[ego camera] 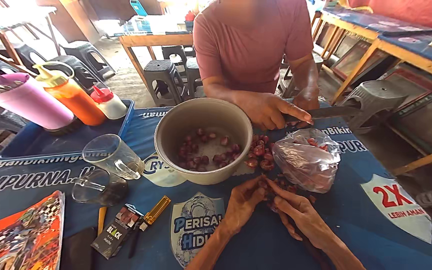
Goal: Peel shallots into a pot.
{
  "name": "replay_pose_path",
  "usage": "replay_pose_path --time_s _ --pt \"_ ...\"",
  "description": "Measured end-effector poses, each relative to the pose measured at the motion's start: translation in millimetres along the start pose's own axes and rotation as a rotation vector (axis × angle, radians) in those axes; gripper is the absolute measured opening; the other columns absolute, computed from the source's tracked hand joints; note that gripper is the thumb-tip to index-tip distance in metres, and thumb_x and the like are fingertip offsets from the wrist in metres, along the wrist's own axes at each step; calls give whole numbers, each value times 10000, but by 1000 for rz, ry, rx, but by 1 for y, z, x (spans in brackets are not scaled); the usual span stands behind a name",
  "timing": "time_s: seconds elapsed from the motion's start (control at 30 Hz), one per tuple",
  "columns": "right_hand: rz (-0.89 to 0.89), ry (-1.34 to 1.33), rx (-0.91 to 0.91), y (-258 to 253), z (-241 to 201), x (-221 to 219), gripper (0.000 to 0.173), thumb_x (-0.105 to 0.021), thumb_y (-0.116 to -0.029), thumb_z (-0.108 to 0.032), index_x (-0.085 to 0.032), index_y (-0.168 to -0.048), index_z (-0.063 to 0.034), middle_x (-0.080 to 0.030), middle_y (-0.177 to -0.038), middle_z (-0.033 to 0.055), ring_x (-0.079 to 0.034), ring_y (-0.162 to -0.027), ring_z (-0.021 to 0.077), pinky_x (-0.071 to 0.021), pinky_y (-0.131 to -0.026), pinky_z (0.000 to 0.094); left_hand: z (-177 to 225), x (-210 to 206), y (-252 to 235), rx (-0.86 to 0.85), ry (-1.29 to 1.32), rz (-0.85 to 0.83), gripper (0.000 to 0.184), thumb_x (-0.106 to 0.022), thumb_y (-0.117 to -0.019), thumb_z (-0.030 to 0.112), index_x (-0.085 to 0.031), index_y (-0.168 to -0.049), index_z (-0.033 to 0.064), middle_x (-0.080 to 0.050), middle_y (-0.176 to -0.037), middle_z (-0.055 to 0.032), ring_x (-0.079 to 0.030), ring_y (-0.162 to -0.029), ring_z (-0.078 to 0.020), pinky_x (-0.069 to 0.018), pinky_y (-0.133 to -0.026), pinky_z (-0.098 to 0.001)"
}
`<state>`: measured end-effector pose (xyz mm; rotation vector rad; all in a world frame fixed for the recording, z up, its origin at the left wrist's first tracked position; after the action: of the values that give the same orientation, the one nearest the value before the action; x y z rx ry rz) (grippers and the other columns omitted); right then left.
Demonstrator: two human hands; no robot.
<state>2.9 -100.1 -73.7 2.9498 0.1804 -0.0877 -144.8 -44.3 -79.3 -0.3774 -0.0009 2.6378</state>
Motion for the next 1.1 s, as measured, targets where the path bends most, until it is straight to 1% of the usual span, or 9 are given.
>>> replay_pose_path --time_s 0.1,0.2,0.3,0.43,0.67,0.77,0.87,1.0,1.1 --pt "13 -51 -36 1 1 3 493 -455 -1046 -155 -473 -1538 -129 -584 -694 -37 -464 -401 47 -427 -343 194 0 -1 1 -3 -27 -4 378 -538 -997 11 -551 -1355 -111 -699 -1175 -99 -692 -964 -89 -578 -890 -261" --pt "-19 -143 -54 3 0 6 534 -448 -1050 -197 -402 -1580 -156 -564 -688 -27 -457 -399 51 -422 -340 194 1 0 -1 1 -51 14 392 -548 -993 18 -543 -1366 -99 -691 -1189 -109 -692 -976 -100 -580 -886 -272" --pt "-82 -109 -74 4 0 3 590 -461 -1036 -214 -328 -1610 -181 -576 -724 -42 -458 -412 43 -424 -354 186 2 1 -1 -3 -80 38 419 -585 -981 32 -515 -1372 -103 -691 -1178 -118 -698 -977 -117 -585 -874 -281" --pt "-99 -71 -78 3 1 2 572 -470 -1040 -212 -357 -1599 -170 -598 -758 -36 -463 -413 43 -430 -354 182 1 2 -1 -17 -88 60 478 -604 -964 23 -453 -1392 -124 -693 -1138 -118 -700 -951 -123 -588 -858 -280" --pt "-43 -88 -56 2 1 3 505 -462 -1044 -172 -455 -1547 -128 -606 -757 -33 -459 -412 40 -424 -350 182 1 2 0 -41 -125 82 453 -612 -962 25 -472 -1368 -117 -698 -1133 -121 -704 -938 -120 -591 -838 -269" --pt "-19 -119 -77 3 1 3 491 -449 -1051 -164 -468 -1540 -128 -579 -704 -30 -454 -403 44 -419 -344 186 0 2 0 -30 -114 81 444 -611 -966 22 -472 -1364 -117 -695 -1139 -119 -704 -944 -122 -593 -845 -275" --pt "2 -173 -106 3 2 2 494 -428 -1057 -176 -453 -1548 -122 -528 -621 -29 -449 -379 50 -412 -330 195 0 2 0 -18 -77 74 431 -600 -965 7 -473 -1358 -116 -697 -1134 -115 -706 -951 -128 -595 -853 -281" --pt "-30 -299 -154 2 3 3 529 -402 -1057 -200 -387 -1582 -134 -514 -614 -28 -455 -375 47 -409 -322 190 0 2 -1 10 -17 52 402 -556 -980 -2 -475 -1360 -107 -692 -1140 -117 -704 -950 -133 -593 -859 -292" --pt "-49 -364 -169 0 4 4 538 -396 -1060 -204 -360 -1595 -152 -509 -618 -32 -459 -384 42 -405 -323 185 -2 3 -3 33 48 16 366 -500 -996 -3 -516 -1349 -97 -682 -1171 -122 -697 -971 -148 -585 -887 -315"
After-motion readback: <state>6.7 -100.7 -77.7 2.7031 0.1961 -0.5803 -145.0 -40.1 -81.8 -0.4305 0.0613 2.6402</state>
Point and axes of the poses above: each hand's wrist, its own y-axis away from the middle knuckle, its own x-axis out of the back of the hand, z = x × y, the point moved 6 cm from there along -y, towards the middle knuckle
